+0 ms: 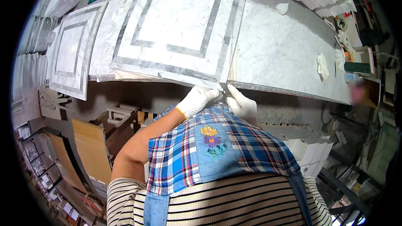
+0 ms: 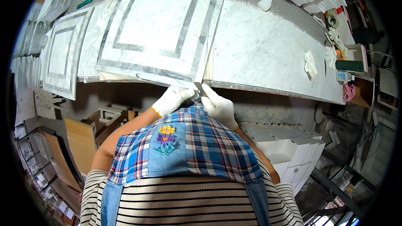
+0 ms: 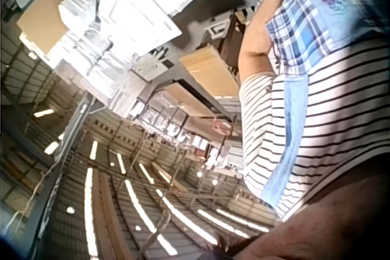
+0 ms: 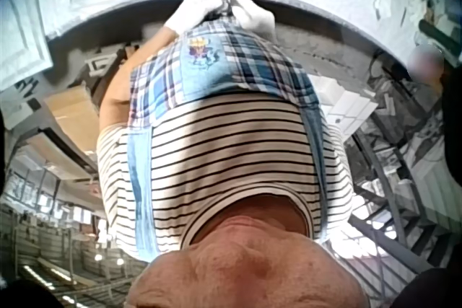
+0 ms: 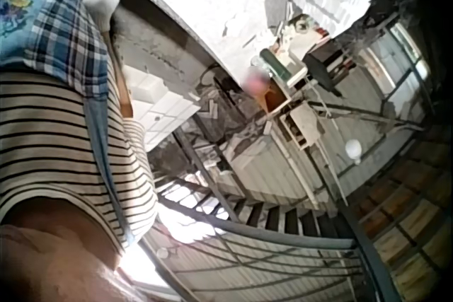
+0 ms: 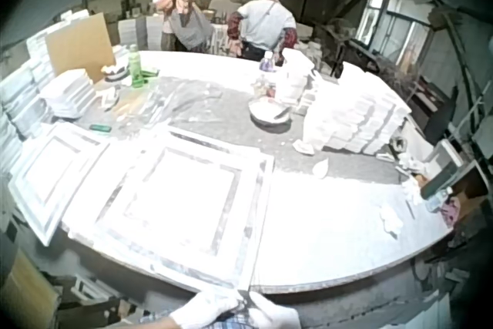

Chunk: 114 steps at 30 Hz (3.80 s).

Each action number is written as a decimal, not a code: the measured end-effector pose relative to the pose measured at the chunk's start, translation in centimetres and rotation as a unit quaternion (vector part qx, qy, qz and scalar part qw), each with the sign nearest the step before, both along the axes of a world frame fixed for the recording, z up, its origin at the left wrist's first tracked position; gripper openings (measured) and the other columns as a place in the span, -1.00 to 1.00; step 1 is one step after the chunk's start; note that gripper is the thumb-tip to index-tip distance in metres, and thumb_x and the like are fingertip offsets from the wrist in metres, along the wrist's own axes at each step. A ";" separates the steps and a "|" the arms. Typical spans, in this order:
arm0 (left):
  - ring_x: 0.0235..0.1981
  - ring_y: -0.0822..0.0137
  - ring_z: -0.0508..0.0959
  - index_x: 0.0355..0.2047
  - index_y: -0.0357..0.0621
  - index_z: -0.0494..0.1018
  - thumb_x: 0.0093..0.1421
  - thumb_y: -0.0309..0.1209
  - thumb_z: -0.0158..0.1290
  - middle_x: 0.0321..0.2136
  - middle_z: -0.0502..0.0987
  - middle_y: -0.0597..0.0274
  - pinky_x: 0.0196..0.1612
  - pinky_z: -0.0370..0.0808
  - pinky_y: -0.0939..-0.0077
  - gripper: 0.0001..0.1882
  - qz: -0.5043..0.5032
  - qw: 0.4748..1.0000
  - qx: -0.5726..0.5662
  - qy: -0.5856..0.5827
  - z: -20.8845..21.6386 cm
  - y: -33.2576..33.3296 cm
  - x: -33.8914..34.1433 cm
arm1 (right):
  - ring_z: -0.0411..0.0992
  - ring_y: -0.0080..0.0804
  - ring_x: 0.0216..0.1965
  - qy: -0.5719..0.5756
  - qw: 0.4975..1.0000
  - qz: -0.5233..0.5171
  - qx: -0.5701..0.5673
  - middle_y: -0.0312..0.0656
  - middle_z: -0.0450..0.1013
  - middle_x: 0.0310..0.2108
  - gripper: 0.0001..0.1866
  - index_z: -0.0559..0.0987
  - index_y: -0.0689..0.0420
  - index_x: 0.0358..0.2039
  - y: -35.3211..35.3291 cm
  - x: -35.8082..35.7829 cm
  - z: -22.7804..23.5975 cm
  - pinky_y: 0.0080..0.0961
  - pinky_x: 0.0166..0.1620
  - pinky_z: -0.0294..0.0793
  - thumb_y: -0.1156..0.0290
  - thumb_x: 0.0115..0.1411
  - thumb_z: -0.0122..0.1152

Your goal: The person uses a utility knife to trim the edges of a square marble-patterned tile on a workbench. They repeatedly scrape the edges and corners to remove excess material, then wipe the surface with a cloth. The person finishes by adjusting their head-mounted camera.

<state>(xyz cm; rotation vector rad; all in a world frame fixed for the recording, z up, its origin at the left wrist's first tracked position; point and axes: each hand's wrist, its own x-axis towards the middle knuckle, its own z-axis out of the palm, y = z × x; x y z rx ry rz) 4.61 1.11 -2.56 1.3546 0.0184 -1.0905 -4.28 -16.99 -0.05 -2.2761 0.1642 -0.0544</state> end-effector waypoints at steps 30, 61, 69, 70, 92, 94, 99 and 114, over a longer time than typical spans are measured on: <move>-0.33 0.45 0.53 -0.22 -0.34 0.62 0.32 -0.37 0.08 -0.37 0.63 0.21 -0.20 0.49 0.51 -0.75 0.017 1.000 -0.009 0.011 0.8 0.0 0.0 | 0.43 -0.62 -0.37 0.250 0.927 -0.035 0.276 -0.20 0.55 -0.32 -0.57 0.49 0.29 0.17 -1.7 1.7 3.4 -0.65 -0.28 0.42 0.41 0.33 0.09; -0.41 0.12 0.67 -0.29 -0.29 0.64 0.17 0.13 0.09 -0.41 0.67 -0.04 -0.21 0.57 0.23 -0.39 -0.009 0.928 0.305 -0.216 7.5 4.6 5.0 | 0.33 -0.73 -0.54 0.132 0.913 -0.129 0.364 -0.25 0.54 -0.39 -0.65 0.42 0.32 0.08 -10.9 2.6 3.2 -0.77 -0.49 0.29 0.36 0.39 0.05; -0.12 -0.08 0.59 -0.11 -0.18 0.54 0.17 0.18 0.06 -0.21 0.61 -0.09 -0.09 0.49 0.05 -0.36 0.186 0.513 0.724 -0.422 3.7 16.1 15.0 | 0.38 -0.69 -0.51 0.102 0.953 -0.065 0.277 -0.24 0.51 -0.41 -0.75 0.45 0.17 -0.06 -14.3 9.6 1.7 -0.70 -0.44 0.36 0.26 0.44 -0.03; -0.04 -0.10 0.56 -0.05 -0.20 0.51 0.16 0.25 0.04 -0.13 0.60 -0.10 -0.03 0.47 0.02 -0.28 0.180 0.547 0.723 -0.381 2.5 17.4 16.1 | 0.38 -0.66 -0.49 0.080 0.963 -0.051 0.254 -0.24 0.51 -0.41 -0.75 0.46 0.18 -0.09 -14.2 11.1 1.3 -0.67 -0.42 0.38 0.27 0.43 -0.03; -0.14 -0.16 0.60 -0.16 -0.43 0.53 0.14 0.22 0.09 -0.22 0.59 -0.25 -0.09 0.53 0.06 -0.23 0.206 0.613 0.687 -0.332 6.0 13.1 12.7 | 0.49 -0.23 -0.35 0.005 0.998 0.006 0.057 -0.03 0.52 -0.42 -0.71 0.54 0.18 -0.14 -9.9 22.1 -1.2 -0.32 -0.20 0.45 0.23 0.33 0.05; -0.15 -0.13 0.61 -0.28 -0.40 0.59 0.12 0.23 0.10 -0.23 0.60 -0.21 -0.11 0.55 0.06 -0.25 0.243 0.592 0.687 -0.344 5.8 12.4 11.1 | 0.49 -0.19 -0.35 0.020 0.999 0.019 0.032 -0.03 0.52 -0.42 -0.69 0.54 0.19 -0.14 -10.4 22.8 -1.0 -0.30 -0.19 0.45 0.21 0.33 0.04; -0.09 -0.13 0.57 -0.15 -0.46 0.52 0.12 0.20 0.11 -0.16 0.55 -0.26 -0.03 0.52 0.05 -0.22 0.255 0.660 0.671 -0.222 7.2 9.5 8.7 | 0.52 -0.11 -0.30 0.010 0.999 0.047 -0.004 0.03 0.55 -0.36 -0.66 0.54 0.18 -0.14 -12.7 25.7 -2.0 -0.27 -0.17 0.45 0.15 0.34 0.03; -0.05 -0.18 0.51 -0.15 -0.56 0.45 0.14 0.30 0.02 -0.14 0.47 -0.36 -0.05 0.51 0.02 -0.10 0.260 0.712 0.622 -0.195 6.8 2.8 1.5 | 0.53 -0.02 -0.24 -0.022 0.994 0.077 -0.072 0.04 0.56 -0.34 -0.64 0.55 0.15 -0.18 -15.0 32.6 -1.6 -0.20 -0.14 0.44 0.10 0.30 0.04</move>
